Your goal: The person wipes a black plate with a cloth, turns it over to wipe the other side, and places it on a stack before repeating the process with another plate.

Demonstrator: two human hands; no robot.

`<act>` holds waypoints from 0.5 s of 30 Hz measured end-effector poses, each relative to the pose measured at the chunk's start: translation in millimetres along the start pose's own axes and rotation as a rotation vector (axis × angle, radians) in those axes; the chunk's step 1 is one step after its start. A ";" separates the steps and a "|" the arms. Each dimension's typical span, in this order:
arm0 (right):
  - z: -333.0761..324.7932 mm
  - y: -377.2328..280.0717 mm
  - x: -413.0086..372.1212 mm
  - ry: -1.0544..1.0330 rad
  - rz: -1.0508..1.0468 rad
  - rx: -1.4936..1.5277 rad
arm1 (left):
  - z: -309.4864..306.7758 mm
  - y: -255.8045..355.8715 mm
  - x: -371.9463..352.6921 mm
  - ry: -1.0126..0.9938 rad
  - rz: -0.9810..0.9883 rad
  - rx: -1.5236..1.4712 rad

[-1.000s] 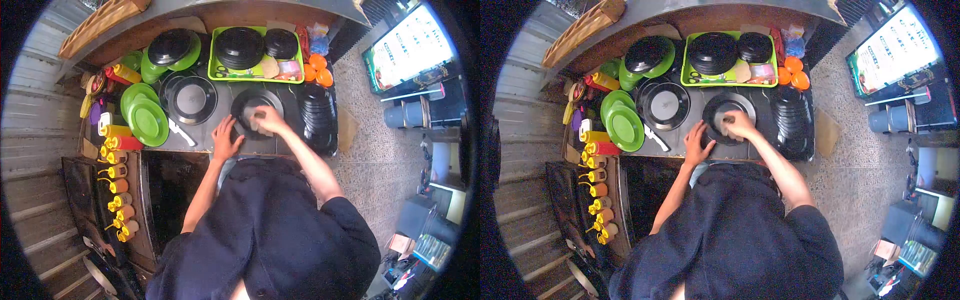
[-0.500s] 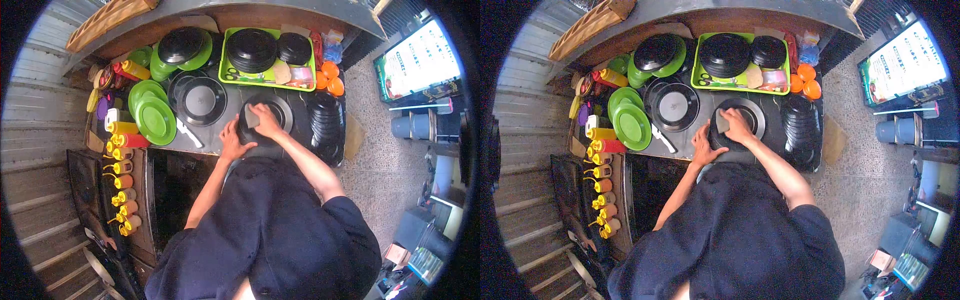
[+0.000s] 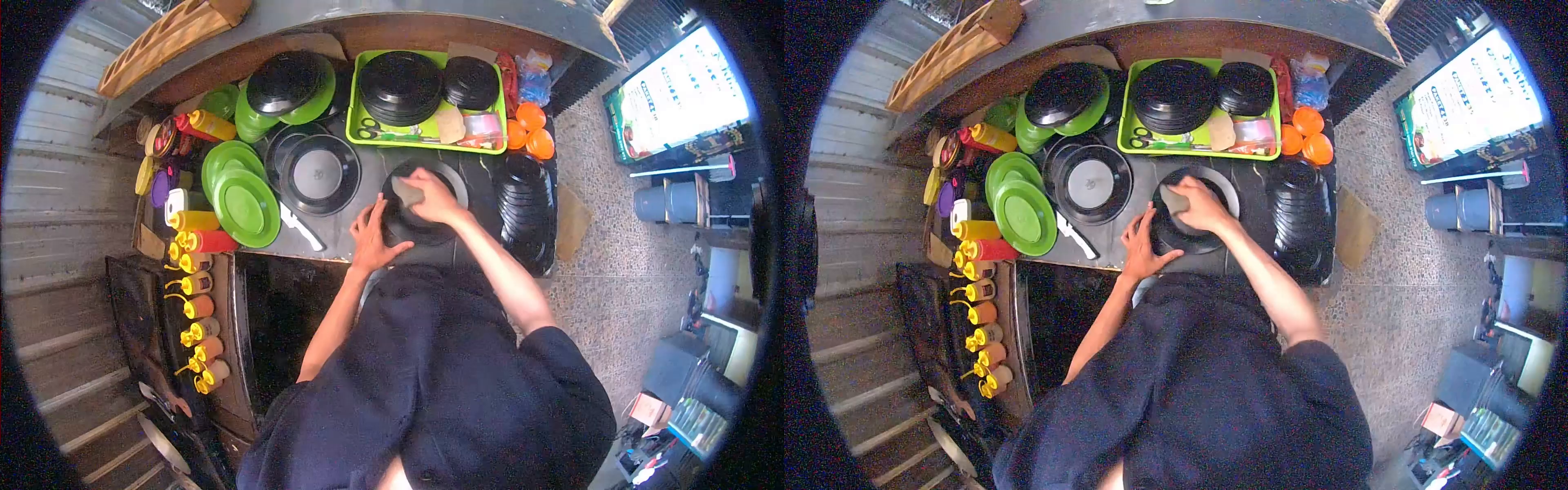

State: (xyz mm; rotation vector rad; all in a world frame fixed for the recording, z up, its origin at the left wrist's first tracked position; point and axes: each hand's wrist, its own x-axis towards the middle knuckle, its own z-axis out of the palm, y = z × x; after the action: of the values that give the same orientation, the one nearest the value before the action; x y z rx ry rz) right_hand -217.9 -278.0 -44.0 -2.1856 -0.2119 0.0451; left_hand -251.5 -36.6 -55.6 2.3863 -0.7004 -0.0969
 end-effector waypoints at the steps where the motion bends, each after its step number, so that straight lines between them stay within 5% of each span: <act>1: 1.6 -12.0 6.6 0.099 -0.036 -0.040 | -1.2 2.0 0.1 -0.016 -0.011 0.020; 9: 8.1 2.5 9.7 0.238 -0.159 -0.459 | -8.3 7.4 0.9 -0.057 -0.020 0.165; 15: -33.4 0.0 -36.1 0.248 0.184 -0.528 | -4.9 14.0 -0.3 -0.023 0.004 0.200</act>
State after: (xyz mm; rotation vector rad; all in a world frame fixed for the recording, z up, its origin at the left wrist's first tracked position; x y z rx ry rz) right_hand -249.8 -310.9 -26.2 -2.7028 0.1364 -0.1988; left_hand -257.0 -42.8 -43.3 2.5775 -0.7563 -0.0557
